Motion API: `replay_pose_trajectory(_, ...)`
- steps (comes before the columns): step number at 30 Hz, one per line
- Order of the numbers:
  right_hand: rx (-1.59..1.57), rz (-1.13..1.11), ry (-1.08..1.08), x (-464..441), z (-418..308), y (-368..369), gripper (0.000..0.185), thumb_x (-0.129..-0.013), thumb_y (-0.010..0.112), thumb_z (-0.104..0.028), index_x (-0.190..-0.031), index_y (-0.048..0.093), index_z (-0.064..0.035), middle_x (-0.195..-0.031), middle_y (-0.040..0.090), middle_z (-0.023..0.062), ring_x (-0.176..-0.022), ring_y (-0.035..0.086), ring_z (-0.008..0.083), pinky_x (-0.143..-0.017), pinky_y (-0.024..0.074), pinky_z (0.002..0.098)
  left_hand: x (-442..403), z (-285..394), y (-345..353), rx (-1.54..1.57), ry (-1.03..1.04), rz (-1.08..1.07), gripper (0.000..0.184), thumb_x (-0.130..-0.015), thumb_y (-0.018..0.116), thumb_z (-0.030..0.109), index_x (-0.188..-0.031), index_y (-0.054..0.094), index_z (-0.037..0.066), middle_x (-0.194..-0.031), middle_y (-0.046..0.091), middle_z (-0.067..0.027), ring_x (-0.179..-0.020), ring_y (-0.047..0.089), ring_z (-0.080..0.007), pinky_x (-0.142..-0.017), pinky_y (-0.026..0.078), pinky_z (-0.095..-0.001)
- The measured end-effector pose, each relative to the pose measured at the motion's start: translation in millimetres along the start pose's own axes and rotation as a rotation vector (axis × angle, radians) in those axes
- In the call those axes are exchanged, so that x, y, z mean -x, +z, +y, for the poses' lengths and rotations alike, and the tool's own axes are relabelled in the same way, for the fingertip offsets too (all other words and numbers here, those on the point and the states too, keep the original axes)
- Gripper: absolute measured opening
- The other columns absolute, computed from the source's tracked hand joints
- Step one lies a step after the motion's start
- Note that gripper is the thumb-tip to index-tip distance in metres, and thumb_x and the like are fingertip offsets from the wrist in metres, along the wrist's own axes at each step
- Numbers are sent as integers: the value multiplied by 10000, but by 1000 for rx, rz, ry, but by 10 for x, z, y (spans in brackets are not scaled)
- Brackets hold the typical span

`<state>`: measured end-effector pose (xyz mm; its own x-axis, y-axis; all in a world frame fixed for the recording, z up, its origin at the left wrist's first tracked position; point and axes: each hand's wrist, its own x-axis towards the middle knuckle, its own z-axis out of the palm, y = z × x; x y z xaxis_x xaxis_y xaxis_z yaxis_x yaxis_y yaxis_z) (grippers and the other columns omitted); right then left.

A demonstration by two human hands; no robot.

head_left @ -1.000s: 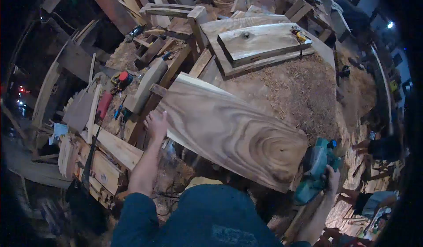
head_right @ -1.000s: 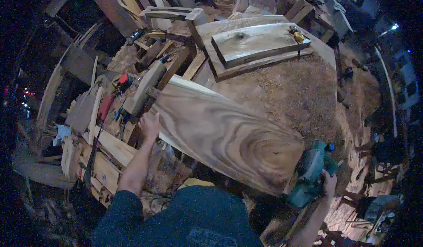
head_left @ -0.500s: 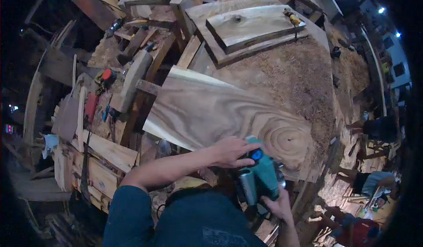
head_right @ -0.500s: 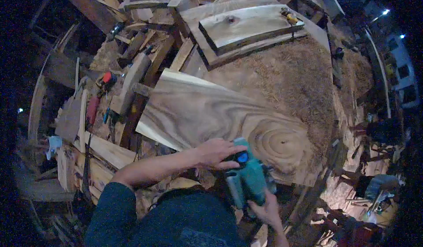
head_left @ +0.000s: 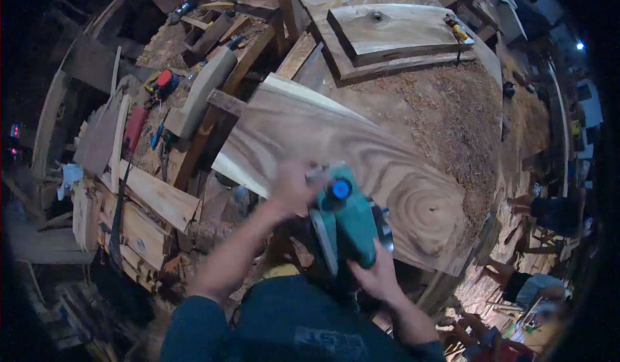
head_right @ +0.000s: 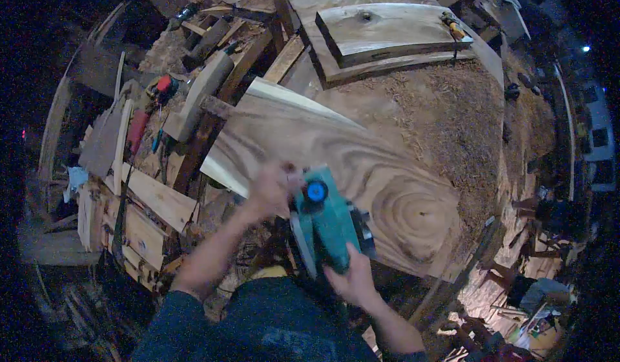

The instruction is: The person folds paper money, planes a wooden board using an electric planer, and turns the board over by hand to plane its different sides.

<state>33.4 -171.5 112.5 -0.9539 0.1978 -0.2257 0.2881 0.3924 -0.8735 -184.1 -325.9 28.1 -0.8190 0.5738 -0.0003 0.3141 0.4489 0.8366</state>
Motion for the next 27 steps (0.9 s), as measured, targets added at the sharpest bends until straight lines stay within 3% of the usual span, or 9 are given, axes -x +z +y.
replay_pose_trajectory(4, 45, 27, -30, -955, -226, 113, 510, -805, 706, -173, -1263, 549, -12, -1097, 674, 195, -1070, 642, 344, -918, 486, 390, -402, -1078, -628, -712, -210, 599, 476, -968, 485, 417, -1295, 564, 79, -1146, 642, -197, -1049, 600, -407, -941, 431, -470)
replay_pose_trajectory(7, -11, 156, -255, -1776, -313, 268, 447, -882, 682, -298, -1203, 565, -11, -952, 684, 141, -826, 663, 253, -777, 518, 354, -418, -1290, -596, -679, -404, 526, 495, -980, 433, 452, -1346, 548, 139, -1211, 634, -173, -1105, 592, -379, -960, 417, -478)
replay_pose_trajectory(9, -209, 73, -56, -2101, -359, 325, 343, -988, 542, -374, -1102, 575, -53, -762, 556, 16, -592, 535, 94, -563, 450, 255, -399, -1139, -639, -618, -497, 450, 510, -979, 407, 478, -1361, 544, 169, -1228, 634, -154, -1124, 593, -356, -974, 408, -486)
replay_pose_trajectory(12, -305, -86, 115, -1711, -524, 139, 475, -964, 548, -417, -1194, 581, -3, -1004, 662, 269, -918, 654, 390, -808, 502, 430, -404, -1168, -629, -632, -505, 457, 515, -980, 407, 476, -1362, 539, 157, -1240, 629, -147, -1132, 589, -351, -976, 408, -482)
replay_pose_trajectory(14, 6, 122, -131, -918, -128, 114, 438, -987, 521, -341, -1222, 543, 28, -1007, 648, 266, -902, 642, 418, -812, 505, 446, -390, -1113, -619, -597, -527, 439, 516, -980, 409, 473, -1364, 535, 153, -1254, 622, -143, -1143, 583, -346, -980, 403, -482)
replay_pose_trajectory(16, -10, 31, -15, -209, 32, -43, 382, -948, 575, -205, -1231, 527, 48, -1050, 637, 267, -991, 619, 428, -878, 480, 448, -410, -1052, -658, -583, -537, 433, 514, -981, 411, 470, -1364, 533, 150, -1266, 616, -139, -1158, 573, -342, -986, 396, -482)
replay_pose_trajectory(19, 122, -6, -27, 754, 486, -210, 413, -887, 618, -166, -1219, 518, 57, -999, 633, 281, -912, 633, 446, -822, 497, 439, -427, -992, -649, -574, -578, 415, 500, -980, 426, 459, -1355, 536, 146, -1265, 614, -135, -1186, 554, -340, -994, 383, -479)
replay_pose_trajectory(23, 7, -134, 122, 737, 459, -278, 415, -875, 619, -167, -1215, 526, 52, -998, 633, 280, -882, 636, 451, -790, 504, 452, -437, -1051, -588, -636, -555, 467, 487, -978, 435, 452, -1344, 541, 149, -1240, 623, -133, -1154, 570, -341, -967, 397, -485)
replay_pose_trajectory(27, 86, 28, 19, -162, 131, -81, 420, -912, 598, -241, -1196, 539, 62, -972, 644, 290, -889, 639, 458, -793, 506, 462, -467, -1077, -587, -668, -542, 483, 481, -976, 436, 461, -1319, 554, 145, -1210, 629, -135, -1110, 593, -348, -941, 413, -498)
